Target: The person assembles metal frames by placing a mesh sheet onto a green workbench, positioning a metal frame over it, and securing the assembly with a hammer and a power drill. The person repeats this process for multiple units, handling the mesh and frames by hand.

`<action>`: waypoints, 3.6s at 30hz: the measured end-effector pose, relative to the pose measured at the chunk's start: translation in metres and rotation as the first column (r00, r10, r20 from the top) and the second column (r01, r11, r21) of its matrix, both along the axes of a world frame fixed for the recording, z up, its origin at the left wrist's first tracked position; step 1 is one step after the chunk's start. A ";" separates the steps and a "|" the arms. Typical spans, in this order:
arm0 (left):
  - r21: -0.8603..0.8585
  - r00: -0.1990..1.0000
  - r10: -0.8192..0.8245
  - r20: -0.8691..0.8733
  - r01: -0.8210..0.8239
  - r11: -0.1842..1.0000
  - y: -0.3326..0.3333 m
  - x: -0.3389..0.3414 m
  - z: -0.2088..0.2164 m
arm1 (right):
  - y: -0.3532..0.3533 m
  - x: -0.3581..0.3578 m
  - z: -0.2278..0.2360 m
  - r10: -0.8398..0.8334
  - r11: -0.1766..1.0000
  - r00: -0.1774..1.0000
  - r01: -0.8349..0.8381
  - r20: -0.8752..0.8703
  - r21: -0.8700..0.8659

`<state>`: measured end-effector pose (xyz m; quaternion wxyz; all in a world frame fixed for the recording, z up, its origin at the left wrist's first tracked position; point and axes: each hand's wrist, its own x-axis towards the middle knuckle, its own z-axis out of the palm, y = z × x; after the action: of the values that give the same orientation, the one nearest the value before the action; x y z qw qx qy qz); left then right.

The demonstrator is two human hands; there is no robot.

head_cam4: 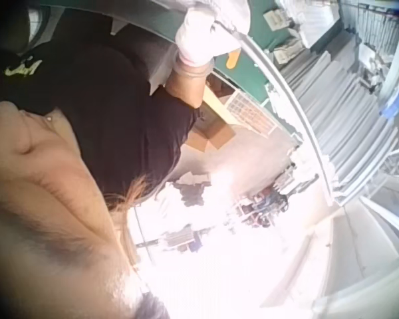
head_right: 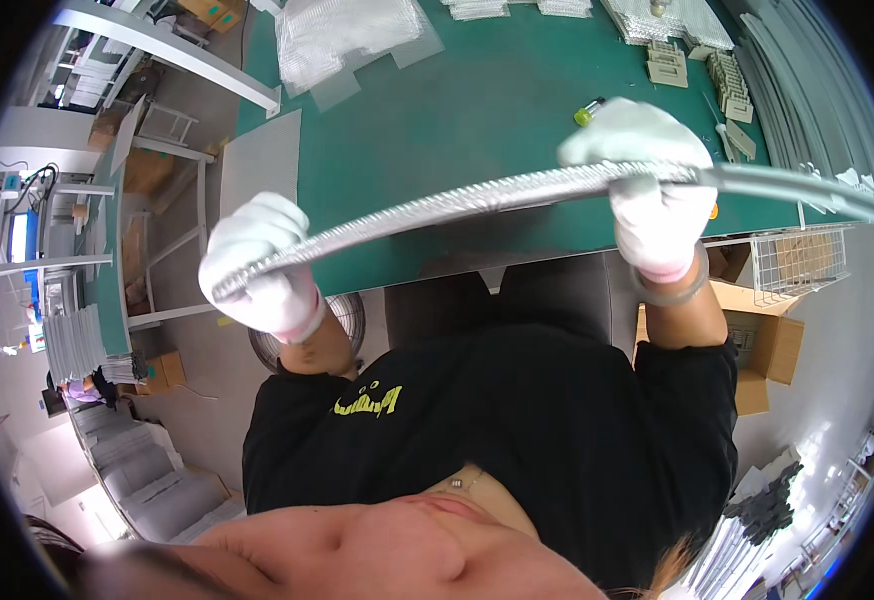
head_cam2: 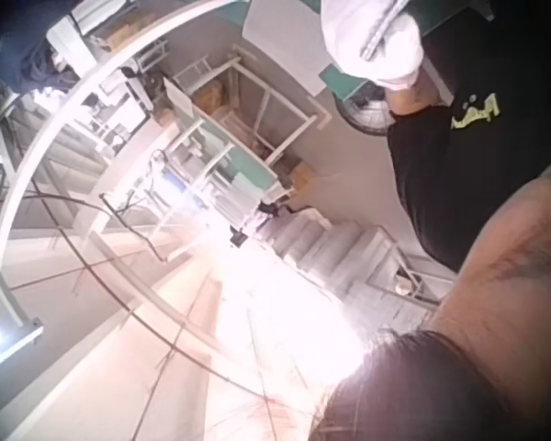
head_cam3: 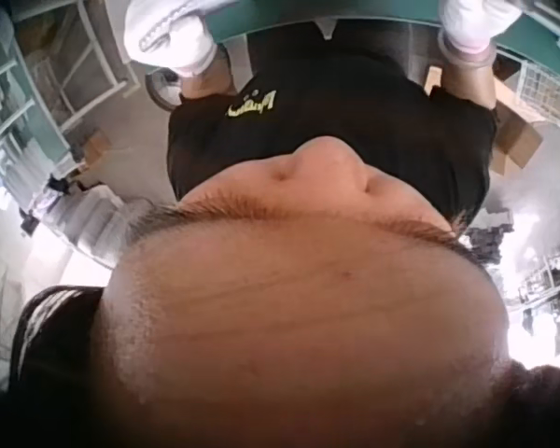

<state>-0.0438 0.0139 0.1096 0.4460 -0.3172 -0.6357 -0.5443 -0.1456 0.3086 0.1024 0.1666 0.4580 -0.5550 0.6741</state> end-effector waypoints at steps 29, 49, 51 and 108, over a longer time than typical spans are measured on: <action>-0.682 0.751 0.025 0.660 0.584 0.441 -0.041 -0.022 -0.099 | 0.050 0.047 -0.023 0.490 0.872 0.821 -0.452 -0.292 0.190; -0.349 0.451 0.565 0.691 -0.476 0.807 0.031 0.025 -0.161 | 0.002 -0.009 -0.024 -0.454 0.888 0.851 0.457 0.265 0.054; -0.345 0.409 0.586 0.700 -0.524 0.779 0.036 0.024 -0.155 | -0.007 -0.023 -0.024 -0.572 0.809 0.749 0.583 0.336 0.077; 0.025 0.864 -0.010 0.504 -0.003 1.000 -0.035 -0.019 0.016 | -0.011 -0.027 0.140 0.261 0.580 0.826 0.280 -0.500 0.766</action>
<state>-0.0624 -0.0210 0.1253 0.2679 -0.1596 -0.7226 -0.6170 -0.1726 0.2972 0.2423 0.0970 0.6562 -0.7277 0.1746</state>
